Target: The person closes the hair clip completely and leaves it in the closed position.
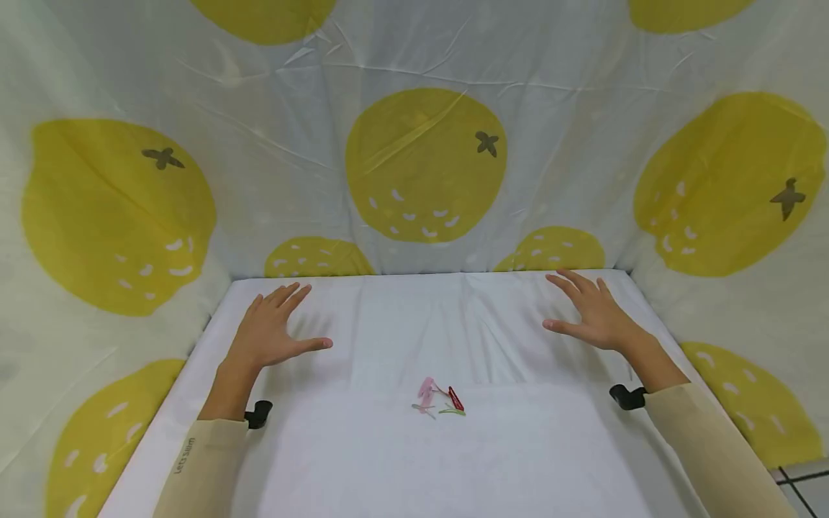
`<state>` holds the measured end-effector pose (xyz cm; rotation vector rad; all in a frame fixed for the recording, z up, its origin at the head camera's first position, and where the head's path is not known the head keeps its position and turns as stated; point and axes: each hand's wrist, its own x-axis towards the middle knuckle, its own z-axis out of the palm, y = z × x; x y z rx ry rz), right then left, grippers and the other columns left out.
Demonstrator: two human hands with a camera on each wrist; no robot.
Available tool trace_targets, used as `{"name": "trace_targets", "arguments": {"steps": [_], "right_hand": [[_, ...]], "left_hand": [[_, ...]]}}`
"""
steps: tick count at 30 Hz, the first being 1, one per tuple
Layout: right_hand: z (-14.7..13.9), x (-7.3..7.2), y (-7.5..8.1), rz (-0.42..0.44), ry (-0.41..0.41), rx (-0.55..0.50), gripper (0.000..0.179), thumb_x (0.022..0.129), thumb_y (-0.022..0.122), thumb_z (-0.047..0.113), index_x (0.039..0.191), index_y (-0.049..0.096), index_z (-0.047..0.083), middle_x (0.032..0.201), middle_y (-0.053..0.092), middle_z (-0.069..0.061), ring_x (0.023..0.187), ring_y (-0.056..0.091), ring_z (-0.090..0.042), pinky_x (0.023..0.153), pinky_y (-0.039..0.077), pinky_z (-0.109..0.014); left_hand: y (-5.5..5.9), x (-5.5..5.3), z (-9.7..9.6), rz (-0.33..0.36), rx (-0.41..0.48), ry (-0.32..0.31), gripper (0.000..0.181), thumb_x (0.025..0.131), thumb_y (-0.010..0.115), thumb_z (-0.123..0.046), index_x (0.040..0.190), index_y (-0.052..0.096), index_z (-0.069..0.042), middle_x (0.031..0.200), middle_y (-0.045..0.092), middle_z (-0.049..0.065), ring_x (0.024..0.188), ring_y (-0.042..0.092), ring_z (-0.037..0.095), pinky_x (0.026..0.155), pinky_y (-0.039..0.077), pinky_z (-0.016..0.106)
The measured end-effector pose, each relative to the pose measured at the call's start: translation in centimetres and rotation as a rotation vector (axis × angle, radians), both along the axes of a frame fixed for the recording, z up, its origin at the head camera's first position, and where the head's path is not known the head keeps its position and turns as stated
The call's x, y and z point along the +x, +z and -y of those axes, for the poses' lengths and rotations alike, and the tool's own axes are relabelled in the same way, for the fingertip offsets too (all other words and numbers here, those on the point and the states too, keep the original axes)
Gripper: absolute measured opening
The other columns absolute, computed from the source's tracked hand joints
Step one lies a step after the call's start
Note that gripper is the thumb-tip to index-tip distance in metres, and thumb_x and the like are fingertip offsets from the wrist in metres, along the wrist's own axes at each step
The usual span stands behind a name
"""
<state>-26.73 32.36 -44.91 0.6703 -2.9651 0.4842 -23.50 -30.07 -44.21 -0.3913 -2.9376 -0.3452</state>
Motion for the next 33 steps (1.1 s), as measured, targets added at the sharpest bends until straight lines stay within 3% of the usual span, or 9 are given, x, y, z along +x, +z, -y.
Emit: {"name": "trace_targets", "arguments": {"steps": [5, 11, 16, 22, 29, 33], "right_hand": [[1.9, 0.3, -0.4, 0.028, 0.008, -0.025, 0.093, 0.09, 0.067, 0.065, 0.164, 0.027, 0.023, 0.169, 0.023, -0.016, 0.154, 0.024, -0.044, 0.12, 0.0, -0.074], [4.7, 1.0, -2.1, 0.022, 0.062, -0.07, 0.088, 0.09, 0.068, 0.064, 0.16, 0.035, 0.022, 0.166, 0.03, -0.012, 0.154, 0.028, -0.039, 0.12, 0.009, -0.074], [6.4, 1.5, -2.8, 0.019, 0.102, -0.111, 0.083, 0.092, 0.067, 0.062, 0.158, 0.04, 0.021, 0.164, 0.035, -0.009, 0.152, 0.032, -0.036, 0.12, 0.015, -0.072], [8.0, 2.0, -2.8, 0.045, 0.122, -0.144, 0.079, 0.093, 0.064, 0.065, 0.157, 0.042, 0.023, 0.162, 0.04, -0.005, 0.148, 0.038, -0.034, 0.116, 0.034, -0.064], [9.8, 3.3, -2.8, 0.104, 0.13, -0.169, 0.076, 0.093, 0.062, 0.068, 0.153, 0.046, 0.025, 0.156, 0.046, -0.001, 0.144, 0.045, -0.029, 0.112, 0.041, -0.059], [10.8, 4.1, -3.0, 0.118, 0.138, -0.178, 0.075, 0.092, 0.062, 0.069, 0.151, 0.051, 0.023, 0.153, 0.05, 0.002, 0.142, 0.049, -0.027, 0.112, 0.043, -0.057]], "left_hand": [[-0.7, -0.1, -0.7, 0.018, 0.037, -0.012, 0.126, 0.066, 0.07, -0.089, 0.162, 0.033, -0.016, 0.165, 0.034, 0.016, 0.152, 0.031, 0.041, 0.125, 0.016, 0.061], [-1.5, -0.1, -2.0, 0.028, 0.071, -0.029, 0.125, 0.064, 0.07, -0.09, 0.161, 0.036, -0.018, 0.164, 0.037, 0.013, 0.152, 0.032, 0.036, 0.127, 0.018, 0.055], [-2.2, 0.0, -3.4, 0.037, 0.104, -0.059, 0.121, 0.065, 0.069, -0.091, 0.16, 0.039, -0.02, 0.163, 0.039, 0.01, 0.151, 0.034, 0.037, 0.124, 0.024, 0.058], [-2.6, 0.1, -4.6, 0.064, 0.131, -0.079, 0.114, 0.068, 0.068, -0.09, 0.158, 0.041, -0.025, 0.162, 0.042, 0.006, 0.149, 0.038, 0.034, 0.116, 0.037, 0.061], [-2.7, 0.4, -6.4, 0.123, 0.177, -0.12, 0.11, 0.069, 0.068, -0.089, 0.156, 0.045, -0.026, 0.159, 0.045, 0.002, 0.148, 0.041, 0.031, 0.114, 0.04, 0.059], [-3.5, 0.7, -7.2, 0.146, 0.177, -0.131, 0.11, 0.069, 0.067, -0.09, 0.155, 0.046, -0.026, 0.159, 0.045, 0.002, 0.147, 0.041, 0.031, 0.115, 0.039, 0.059]]}}
